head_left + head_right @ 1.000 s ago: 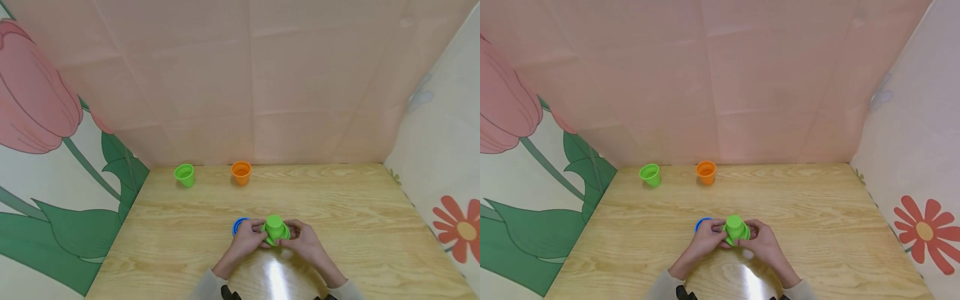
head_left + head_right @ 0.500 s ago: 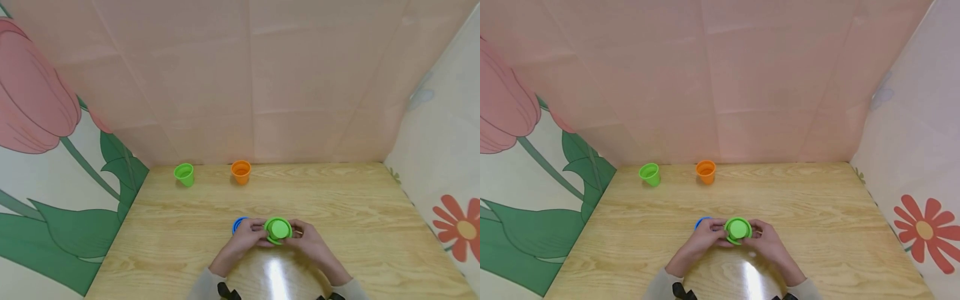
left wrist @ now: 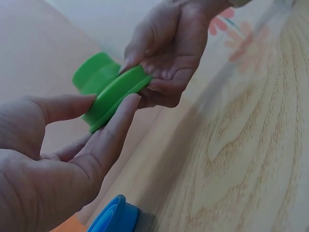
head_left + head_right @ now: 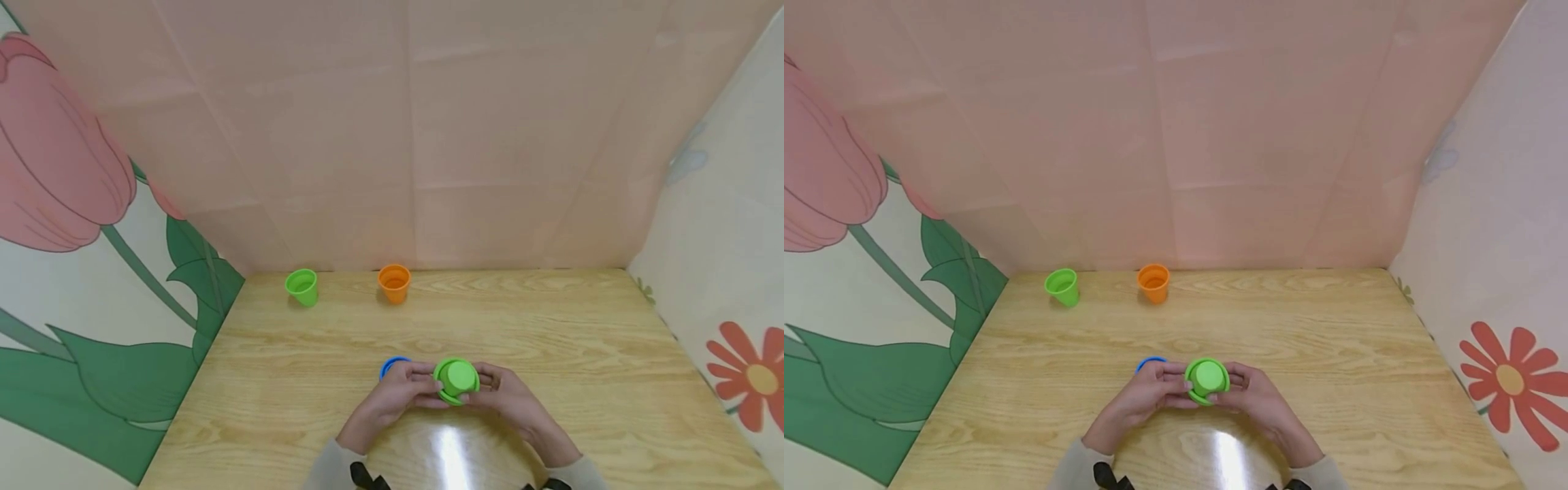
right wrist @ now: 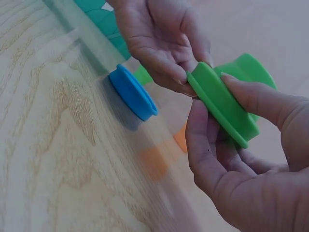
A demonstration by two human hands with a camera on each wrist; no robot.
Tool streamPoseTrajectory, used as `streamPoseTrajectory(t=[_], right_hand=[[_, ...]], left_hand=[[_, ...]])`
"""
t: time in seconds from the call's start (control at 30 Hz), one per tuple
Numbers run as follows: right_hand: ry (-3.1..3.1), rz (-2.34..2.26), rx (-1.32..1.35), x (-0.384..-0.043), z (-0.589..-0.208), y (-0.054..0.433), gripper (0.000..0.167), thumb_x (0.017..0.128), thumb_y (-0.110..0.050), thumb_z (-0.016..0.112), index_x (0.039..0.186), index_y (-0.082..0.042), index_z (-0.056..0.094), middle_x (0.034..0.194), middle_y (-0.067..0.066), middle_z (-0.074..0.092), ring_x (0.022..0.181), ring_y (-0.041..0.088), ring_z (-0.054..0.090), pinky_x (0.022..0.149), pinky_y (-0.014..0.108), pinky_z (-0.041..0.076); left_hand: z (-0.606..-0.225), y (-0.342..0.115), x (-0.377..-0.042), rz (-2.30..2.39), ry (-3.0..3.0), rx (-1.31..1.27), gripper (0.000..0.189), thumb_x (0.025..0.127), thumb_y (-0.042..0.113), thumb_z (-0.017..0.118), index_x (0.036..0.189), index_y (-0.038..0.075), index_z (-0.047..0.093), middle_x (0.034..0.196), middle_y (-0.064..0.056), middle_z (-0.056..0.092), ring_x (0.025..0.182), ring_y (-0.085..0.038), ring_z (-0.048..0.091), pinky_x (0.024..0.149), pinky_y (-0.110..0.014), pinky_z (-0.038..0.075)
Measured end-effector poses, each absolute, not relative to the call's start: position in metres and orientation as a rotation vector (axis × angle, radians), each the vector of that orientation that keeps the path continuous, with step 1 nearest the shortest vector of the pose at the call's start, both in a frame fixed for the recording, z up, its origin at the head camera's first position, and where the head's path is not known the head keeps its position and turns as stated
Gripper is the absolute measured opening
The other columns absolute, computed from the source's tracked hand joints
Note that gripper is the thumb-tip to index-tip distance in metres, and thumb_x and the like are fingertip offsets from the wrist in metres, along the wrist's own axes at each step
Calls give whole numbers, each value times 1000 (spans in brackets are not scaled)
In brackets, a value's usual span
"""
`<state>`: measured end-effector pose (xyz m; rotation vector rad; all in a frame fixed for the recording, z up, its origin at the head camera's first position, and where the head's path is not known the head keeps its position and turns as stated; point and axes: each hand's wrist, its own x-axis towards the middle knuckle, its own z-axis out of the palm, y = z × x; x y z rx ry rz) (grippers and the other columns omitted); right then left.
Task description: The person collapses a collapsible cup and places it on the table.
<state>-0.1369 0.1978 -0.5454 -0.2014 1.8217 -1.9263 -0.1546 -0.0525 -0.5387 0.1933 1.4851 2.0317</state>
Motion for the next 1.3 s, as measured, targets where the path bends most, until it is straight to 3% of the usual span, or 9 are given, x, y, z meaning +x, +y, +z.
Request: streamPoseTrajectory(t=[0.13, 0.43, 0.8, 1.0, 1.3], right_hand=[[1751, -1961, -204, -137, -547, 200, 64, 92, -3, 77, 144, 15, 43, 123, 3, 69, 107, 17, 73, 96, 34, 65], [1545, -2071, -242, -136, -547, 208, 31, 106, -7, 59, 136, 2, 57, 116, 1, 77, 107, 17, 76, 97, 32, 64], [1551, -2101, -153, -135, -545, 206, 24, 108, -11, 58, 129, -4, 65, 115, 0, 78, 108, 18, 76, 100, 34, 63], [1555, -2111, -168, -134, -544, 206, 32, 107, -9, 58, 135, 6, 60, 115, 2, 78, 108, 18, 76, 99, 34, 63], [1589, -2105, -139, -134, -545, 203, 28, 106, -9, 59, 131, 3, 64, 114, 0, 79, 106, 17, 77, 98, 34, 64]], left_hand=[[-541, -54, -154, 2060, 1475, 185, 40, 98, -7, 65, 137, -12, 61, 129, -33, 69, 109, -35, 76, 93, -42, 65], [-545, -59, -157, 2048, 1481, 159, 42, 97, -10, 64, 138, -14, 60, 130, -34, 68, 111, -38, 75, 93, -44, 65], [-544, -61, -157, 2014, 1501, 165, 41, 99, -4, 64, 138, -12, 60, 131, -32, 68, 110, -37, 75, 95, -45, 65], [-542, -62, -158, 1995, 1545, 149, 37, 102, 7, 63, 134, -11, 64, 123, -27, 74, 97, -26, 78, 95, -46, 65], [-536, -56, -160, 1953, 1623, 135, 36, 106, 20, 64, 127, -9, 70, 110, -15, 78, 90, -19, 78, 89, -45, 67]])
